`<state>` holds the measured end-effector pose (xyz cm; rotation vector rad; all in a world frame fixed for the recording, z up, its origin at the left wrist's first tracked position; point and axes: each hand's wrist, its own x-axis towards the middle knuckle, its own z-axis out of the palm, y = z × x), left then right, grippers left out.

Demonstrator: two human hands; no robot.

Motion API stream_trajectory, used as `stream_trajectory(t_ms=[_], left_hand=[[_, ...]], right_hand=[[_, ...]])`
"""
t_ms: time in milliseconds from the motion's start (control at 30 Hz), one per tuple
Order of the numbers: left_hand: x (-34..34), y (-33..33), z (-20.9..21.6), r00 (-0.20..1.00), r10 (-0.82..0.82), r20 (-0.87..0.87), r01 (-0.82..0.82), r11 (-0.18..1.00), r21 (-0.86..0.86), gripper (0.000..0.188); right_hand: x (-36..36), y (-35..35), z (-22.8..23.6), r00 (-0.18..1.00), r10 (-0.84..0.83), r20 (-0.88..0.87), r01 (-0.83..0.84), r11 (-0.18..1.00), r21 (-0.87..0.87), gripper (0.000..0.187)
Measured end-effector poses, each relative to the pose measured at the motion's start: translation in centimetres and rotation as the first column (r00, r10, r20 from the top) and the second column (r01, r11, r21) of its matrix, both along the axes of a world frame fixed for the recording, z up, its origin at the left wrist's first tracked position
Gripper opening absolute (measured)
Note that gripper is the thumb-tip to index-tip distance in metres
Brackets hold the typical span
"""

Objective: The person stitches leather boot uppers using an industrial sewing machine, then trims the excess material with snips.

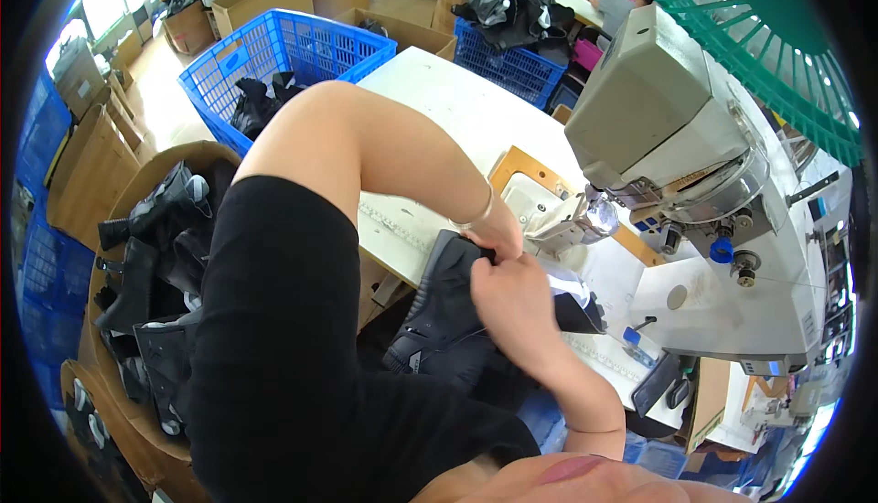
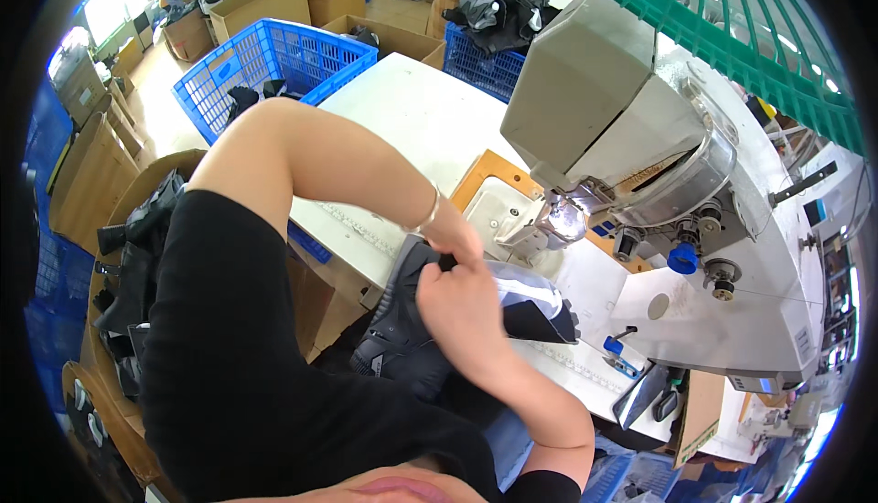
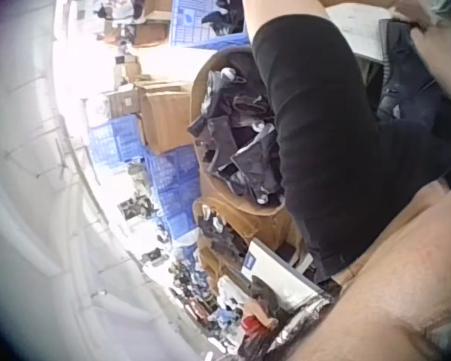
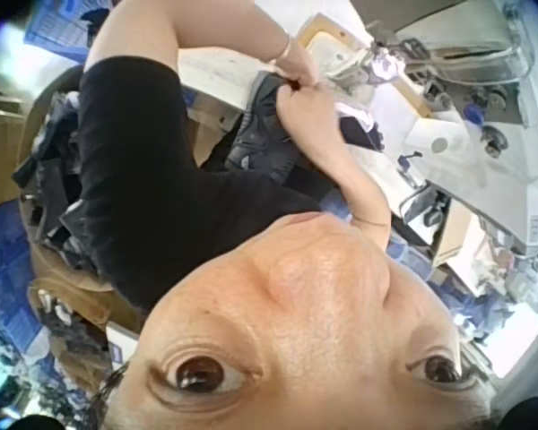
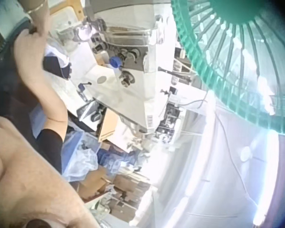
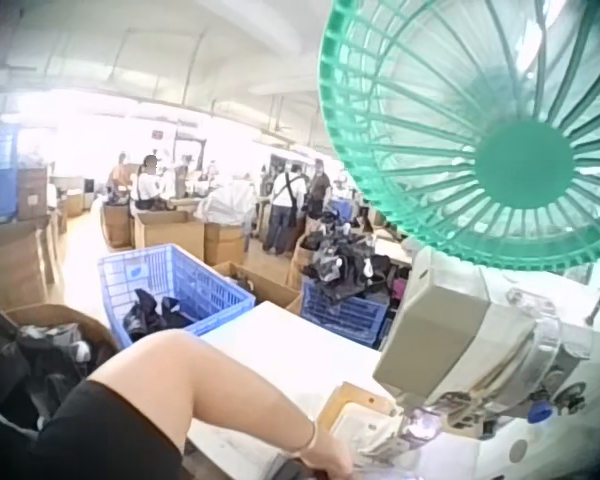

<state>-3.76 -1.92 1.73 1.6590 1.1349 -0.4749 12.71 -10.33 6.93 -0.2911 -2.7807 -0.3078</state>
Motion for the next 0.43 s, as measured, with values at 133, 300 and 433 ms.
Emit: stream_trajectory(t_ms=[133, 300, 433], left_hand=[[4.3, -5.0, -1.2, 0.911, 0.413, 0.007, -0.38, 0.832, 0.403, 0.019], [3.6, -8.2, -1.9, 0.926, 0.364, 0.099, -0.318, 0.615, 0.721, 0.026], [4.1, -8.9, -3.4, 0.891, 0.393, 0.228, -0.417, 0.51, 0.752, 0.025]], right_hand=[[-0.2, -2.4, -0.1, 0.985, -0.115, 0.125, 0.099, 0.987, 0.123, 0.012], [7.1, 2.0, 3.0, 0.987, -0.153, -0.041, 0.117, 0.88, -0.461, 0.053], [12.1, 4.6, 2.5, 0.889, -0.287, 0.357, 0.458, 0.6, -0.656, 0.062]])
